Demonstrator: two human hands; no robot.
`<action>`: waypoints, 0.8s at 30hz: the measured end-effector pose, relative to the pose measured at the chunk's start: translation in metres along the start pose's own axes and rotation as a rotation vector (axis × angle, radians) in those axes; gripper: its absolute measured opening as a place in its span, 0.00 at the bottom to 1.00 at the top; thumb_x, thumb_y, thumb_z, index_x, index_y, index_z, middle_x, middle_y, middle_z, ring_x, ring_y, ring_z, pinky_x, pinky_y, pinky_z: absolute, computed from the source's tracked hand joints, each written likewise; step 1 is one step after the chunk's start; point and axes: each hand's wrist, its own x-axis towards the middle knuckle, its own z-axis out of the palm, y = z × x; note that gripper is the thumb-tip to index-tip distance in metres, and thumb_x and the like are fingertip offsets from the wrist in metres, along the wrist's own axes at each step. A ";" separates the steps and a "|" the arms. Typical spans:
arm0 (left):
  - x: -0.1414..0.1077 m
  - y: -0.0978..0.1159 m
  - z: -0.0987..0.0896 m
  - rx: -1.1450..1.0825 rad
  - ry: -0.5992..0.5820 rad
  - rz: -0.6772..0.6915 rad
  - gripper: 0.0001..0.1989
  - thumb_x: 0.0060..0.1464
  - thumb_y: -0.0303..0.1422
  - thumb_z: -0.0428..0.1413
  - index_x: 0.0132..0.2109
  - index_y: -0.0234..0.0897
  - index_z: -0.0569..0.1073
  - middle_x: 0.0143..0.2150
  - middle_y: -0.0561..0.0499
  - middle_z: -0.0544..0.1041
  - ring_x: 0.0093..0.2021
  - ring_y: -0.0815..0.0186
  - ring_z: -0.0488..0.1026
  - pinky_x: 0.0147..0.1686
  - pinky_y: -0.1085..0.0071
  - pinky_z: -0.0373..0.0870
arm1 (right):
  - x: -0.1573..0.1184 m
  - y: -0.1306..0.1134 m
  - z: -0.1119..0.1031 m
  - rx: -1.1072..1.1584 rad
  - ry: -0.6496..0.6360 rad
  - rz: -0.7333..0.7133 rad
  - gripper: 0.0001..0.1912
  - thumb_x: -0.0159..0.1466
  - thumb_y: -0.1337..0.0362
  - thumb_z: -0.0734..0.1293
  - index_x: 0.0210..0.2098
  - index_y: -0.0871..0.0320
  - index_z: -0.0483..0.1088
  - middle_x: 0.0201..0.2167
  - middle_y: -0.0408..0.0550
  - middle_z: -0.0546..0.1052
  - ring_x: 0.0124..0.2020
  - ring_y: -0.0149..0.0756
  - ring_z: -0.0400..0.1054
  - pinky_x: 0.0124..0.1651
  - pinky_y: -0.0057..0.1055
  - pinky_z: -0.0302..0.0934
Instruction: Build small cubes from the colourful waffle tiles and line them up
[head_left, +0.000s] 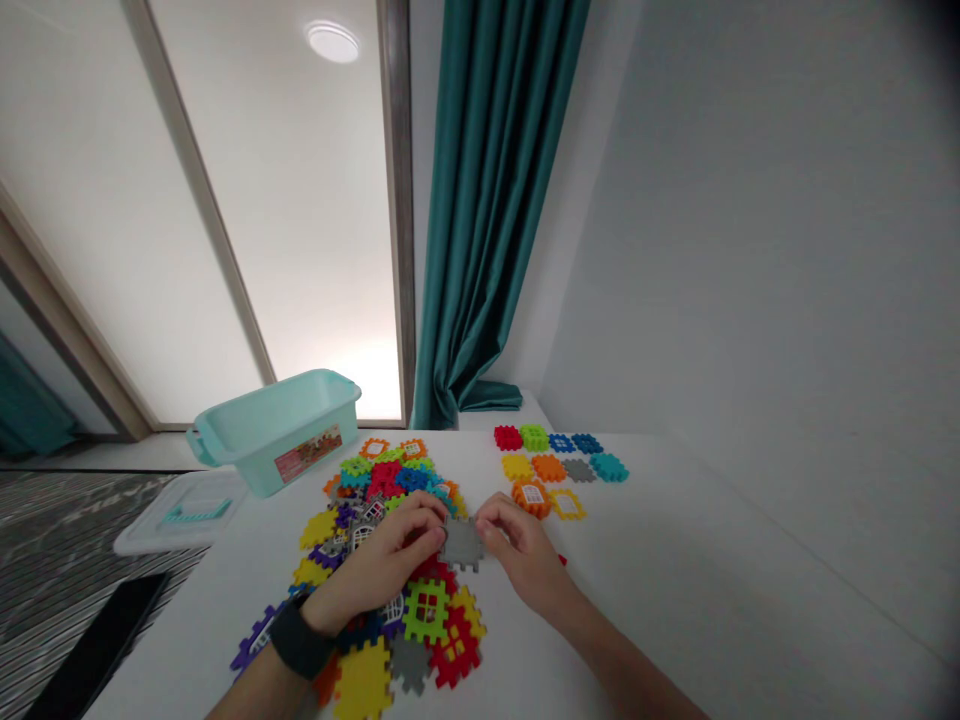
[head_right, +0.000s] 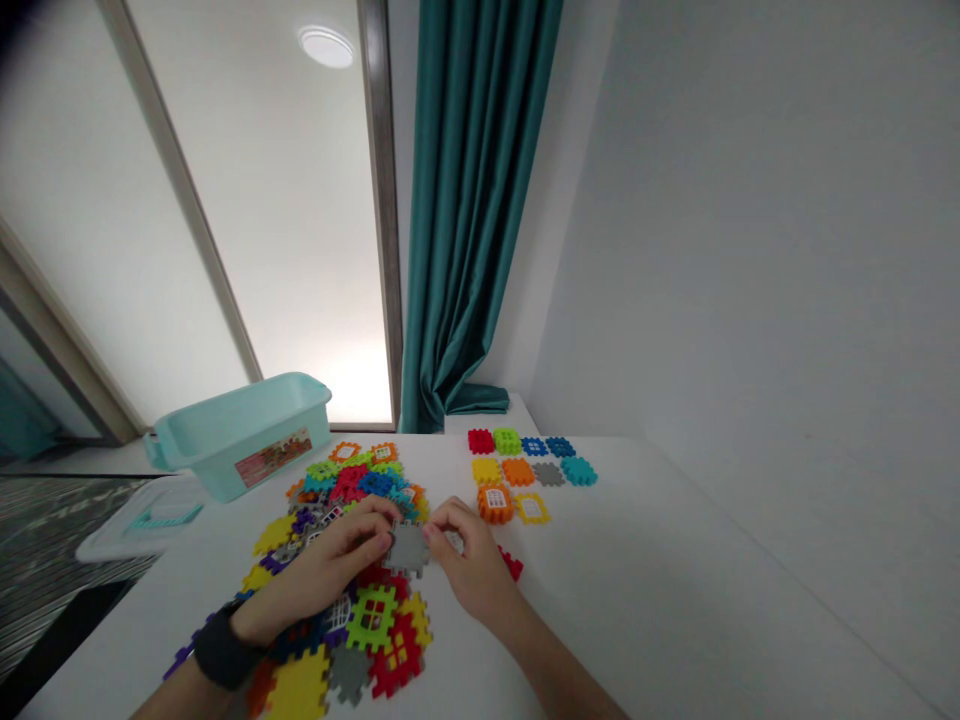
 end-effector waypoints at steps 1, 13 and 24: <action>0.000 0.001 0.000 -0.010 -0.004 -0.006 0.16 0.68 0.35 0.47 0.31 0.39 0.67 0.47 0.47 0.73 0.45 0.62 0.74 0.49 0.64 0.72 | 0.000 0.001 0.000 0.020 -0.007 0.009 0.16 0.72 0.56 0.61 0.29 0.56 0.64 0.29 0.41 0.67 0.32 0.34 0.65 0.36 0.30 0.60; 0.000 -0.004 0.002 0.222 0.094 0.081 0.07 0.64 0.29 0.52 0.38 0.39 0.73 0.48 0.46 0.73 0.49 0.61 0.74 0.53 0.61 0.73 | -0.001 0.005 -0.004 -0.246 0.001 -0.208 0.05 0.69 0.66 0.64 0.36 0.55 0.68 0.37 0.47 0.72 0.40 0.38 0.69 0.43 0.35 0.66; -0.004 -0.010 -0.002 0.345 0.066 0.102 0.13 0.54 0.31 0.64 0.46 0.39 0.74 0.53 0.45 0.72 0.53 0.56 0.73 0.53 0.57 0.73 | -0.008 0.003 -0.005 -0.538 0.033 -0.503 0.08 0.71 0.71 0.61 0.42 0.53 0.71 0.39 0.49 0.74 0.40 0.40 0.70 0.43 0.38 0.69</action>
